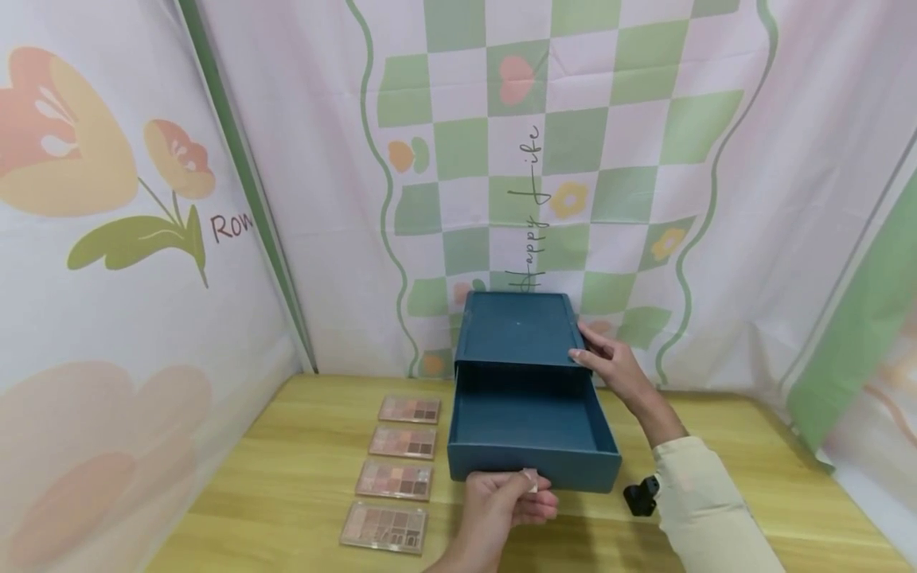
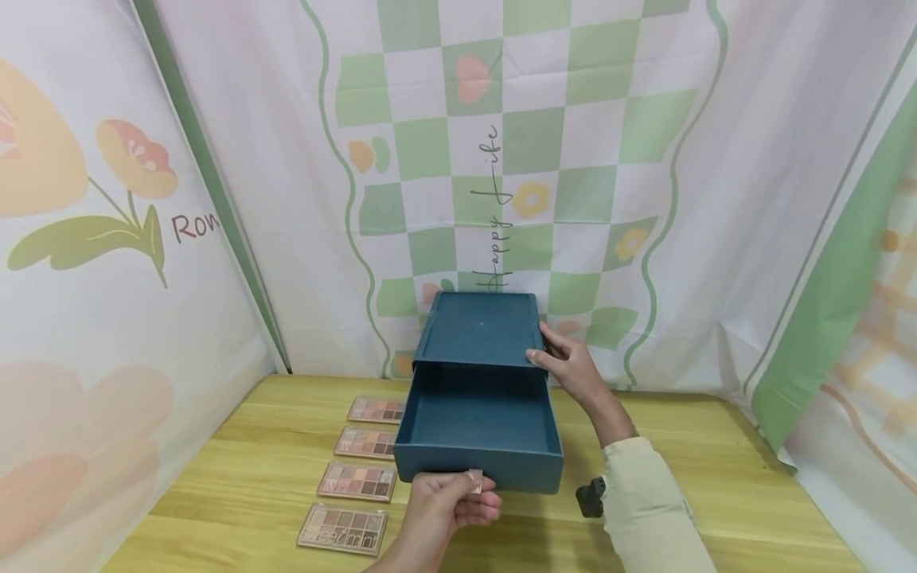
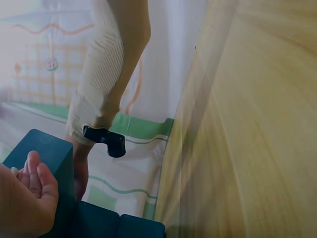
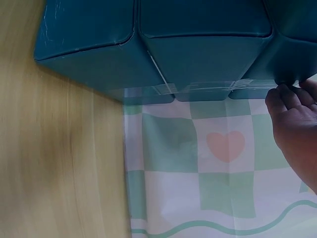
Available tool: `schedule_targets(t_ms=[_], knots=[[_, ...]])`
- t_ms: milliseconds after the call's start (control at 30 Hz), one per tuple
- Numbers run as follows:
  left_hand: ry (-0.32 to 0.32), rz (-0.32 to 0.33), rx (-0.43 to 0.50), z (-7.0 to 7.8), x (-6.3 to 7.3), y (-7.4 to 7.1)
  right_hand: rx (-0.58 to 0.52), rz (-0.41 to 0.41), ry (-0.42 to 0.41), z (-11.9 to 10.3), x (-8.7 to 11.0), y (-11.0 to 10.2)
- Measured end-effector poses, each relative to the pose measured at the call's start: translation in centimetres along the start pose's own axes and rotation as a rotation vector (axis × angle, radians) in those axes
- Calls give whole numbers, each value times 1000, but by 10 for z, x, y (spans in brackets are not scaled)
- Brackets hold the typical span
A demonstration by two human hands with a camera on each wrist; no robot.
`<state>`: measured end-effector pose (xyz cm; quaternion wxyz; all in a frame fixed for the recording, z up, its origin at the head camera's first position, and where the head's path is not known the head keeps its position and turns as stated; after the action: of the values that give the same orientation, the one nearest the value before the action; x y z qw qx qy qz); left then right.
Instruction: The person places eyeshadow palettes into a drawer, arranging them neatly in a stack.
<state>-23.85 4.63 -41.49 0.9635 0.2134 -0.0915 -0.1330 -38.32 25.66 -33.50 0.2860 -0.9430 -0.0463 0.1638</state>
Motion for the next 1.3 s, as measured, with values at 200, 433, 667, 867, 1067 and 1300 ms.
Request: schedule_targets(t_ms=[200, 433, 667, 867, 1067, 1300], knots=[[8, -12, 6, -1, 3, -1, 11, 3, 2, 1, 1, 1], [39, -25, 4, -4, 4, -3, 2, 8, -8, 0, 0, 1], [22, -37, -5, -8, 4, -6, -6, 4, -15, 1, 0, 0], [32, -77, -50, -5, 5, -6, -21, -4, -20, 0, 1, 1], [69, -176, -297, 8, 9, -7, -12, 1, -16, 1, 0, 0], [146, -229, -696, 31, 17, -8, -12, 0, -11, 2, 1, 0]])
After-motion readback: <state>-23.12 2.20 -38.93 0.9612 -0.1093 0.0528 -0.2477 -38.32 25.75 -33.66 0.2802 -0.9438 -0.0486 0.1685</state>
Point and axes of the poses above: each hand's wrist, its own x-axis away from the middle knuckle, its own y-axis out of the palm, z = x × y, the point moved 8 cm from there along -x, towards the middle knuckle, and after that the axes turned 5 degrees about x, right-handed, at the moved point
